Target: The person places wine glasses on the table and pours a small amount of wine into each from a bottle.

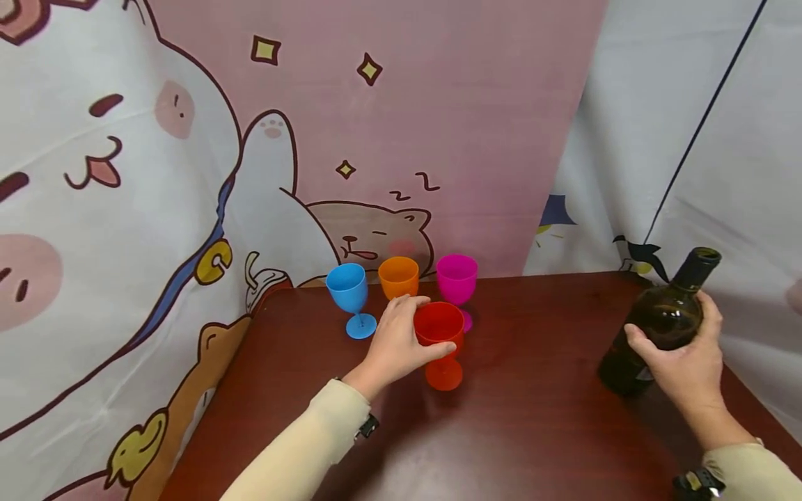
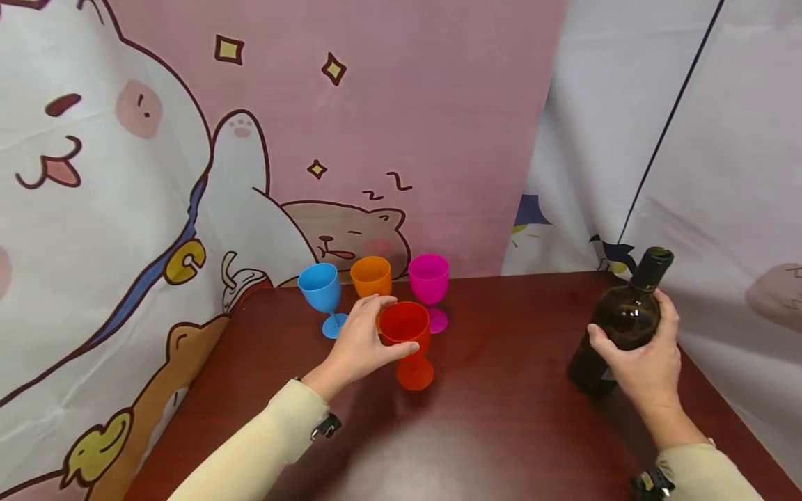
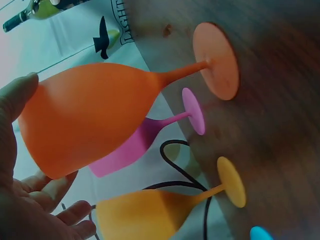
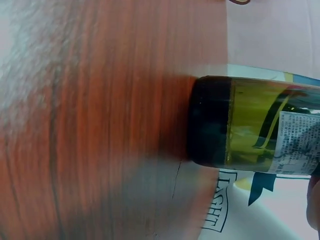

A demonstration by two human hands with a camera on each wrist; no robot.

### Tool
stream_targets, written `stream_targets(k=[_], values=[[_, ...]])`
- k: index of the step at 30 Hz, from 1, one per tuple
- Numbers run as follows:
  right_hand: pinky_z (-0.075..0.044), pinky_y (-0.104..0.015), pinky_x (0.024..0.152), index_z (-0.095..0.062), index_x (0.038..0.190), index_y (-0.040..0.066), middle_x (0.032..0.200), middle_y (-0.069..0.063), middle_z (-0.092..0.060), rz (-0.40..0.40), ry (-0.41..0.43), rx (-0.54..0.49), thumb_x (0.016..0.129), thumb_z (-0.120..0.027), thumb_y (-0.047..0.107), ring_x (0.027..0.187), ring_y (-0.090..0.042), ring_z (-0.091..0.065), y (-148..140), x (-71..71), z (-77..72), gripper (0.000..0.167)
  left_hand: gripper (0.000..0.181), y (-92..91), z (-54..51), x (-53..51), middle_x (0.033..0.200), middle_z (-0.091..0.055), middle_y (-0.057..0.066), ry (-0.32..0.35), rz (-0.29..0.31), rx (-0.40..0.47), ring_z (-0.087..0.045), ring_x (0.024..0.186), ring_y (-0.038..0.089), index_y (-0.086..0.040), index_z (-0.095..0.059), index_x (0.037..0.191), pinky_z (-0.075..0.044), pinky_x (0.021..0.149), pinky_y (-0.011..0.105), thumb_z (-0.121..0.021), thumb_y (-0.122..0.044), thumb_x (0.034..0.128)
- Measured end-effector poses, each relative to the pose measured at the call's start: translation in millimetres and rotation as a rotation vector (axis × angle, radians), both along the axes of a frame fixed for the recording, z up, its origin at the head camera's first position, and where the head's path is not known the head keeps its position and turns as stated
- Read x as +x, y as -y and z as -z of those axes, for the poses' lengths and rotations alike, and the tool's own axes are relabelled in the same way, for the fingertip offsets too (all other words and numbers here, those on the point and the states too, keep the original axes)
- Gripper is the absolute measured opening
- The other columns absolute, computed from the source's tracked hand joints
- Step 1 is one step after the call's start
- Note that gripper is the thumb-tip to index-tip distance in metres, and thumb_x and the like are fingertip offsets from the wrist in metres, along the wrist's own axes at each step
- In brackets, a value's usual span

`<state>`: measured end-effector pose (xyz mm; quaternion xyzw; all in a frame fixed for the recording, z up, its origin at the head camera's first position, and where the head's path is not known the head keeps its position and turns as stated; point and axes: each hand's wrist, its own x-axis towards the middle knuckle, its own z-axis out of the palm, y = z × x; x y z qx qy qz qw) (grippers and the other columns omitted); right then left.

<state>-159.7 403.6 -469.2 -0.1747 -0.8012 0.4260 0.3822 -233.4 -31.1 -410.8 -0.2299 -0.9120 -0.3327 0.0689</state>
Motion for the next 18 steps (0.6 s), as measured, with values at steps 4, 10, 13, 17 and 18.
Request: stream_targets(k=[4,10,13,17,18], values=[[-0.031,-0.011,0.103,-0.031,0.160,0.050,0.146,0.025,-0.042,0.003,0.002,-0.013,0.078,-0.089,0.019,0.121,0.009,-0.044,-2,1.4,0.6,0.105,0.093,2.7,9.1,2.2,0.156,-0.056,0.003,0.063,-0.008,0.073,-0.041,0.152,0.030,-0.020,-0.048,0.157,-0.056,0.109,0.055,-0.089,-0.056,0.0810],[-0.030,-0.010,0.105,-0.034,0.159,0.050,0.144,0.026,-0.046,0.014,-0.008,-0.017,0.077,-0.090,0.018,0.126,0.007,-0.046,-2,3.6,-2.0,0.104,0.100,-3.6,28.3,4.5,0.157,-0.056,0.002,0.062,-0.041,0.134,-0.040,0.154,0.030,-0.024,-0.044,0.161,-0.051,0.114,0.061,-0.088,-0.061,0.0793],[-0.029,-0.011,0.108,-0.033,0.159,0.052,0.154,0.013,-0.050,0.029,0.035,-0.031,0.078,-0.091,0.020,0.137,-0.005,-0.049,0,4.0,-5.7,0.105,0.099,-7.3,36.3,7.5,0.155,-0.058,0.001,0.052,-0.077,0.192,-0.044,0.150,0.030,-0.025,-0.045,0.161,-0.051,0.112,0.060,-0.088,-0.061,0.0792],[-0.028,-0.016,0.117,-0.032,0.160,0.053,0.167,0.002,-0.045,0.043,0.088,-0.030,0.079,-0.091,0.023,0.150,-0.026,-0.046,0,5.2,-8.9,0.105,0.096,-13.3,42.4,10.3,0.151,-0.060,0.000,0.041,-0.127,0.269,-0.047,0.144,0.028,-0.029,-0.047,0.160,-0.050,0.111,0.059,-0.088,-0.061,0.0790],[-0.027,-0.017,0.119,-0.032,0.161,0.052,0.168,0.002,-0.044,0.044,0.096,-0.027,0.079,-0.091,0.023,0.151,-0.028,-0.045,-1,5.1,-9.4,0.106,0.095,-14.6,43.8,10.6,0.150,-0.061,0.000,0.037,-0.139,0.286,-0.048,0.143,0.027,-0.029,-0.047,0.159,-0.050,0.111,0.059,-0.088,-0.060,0.0790]])
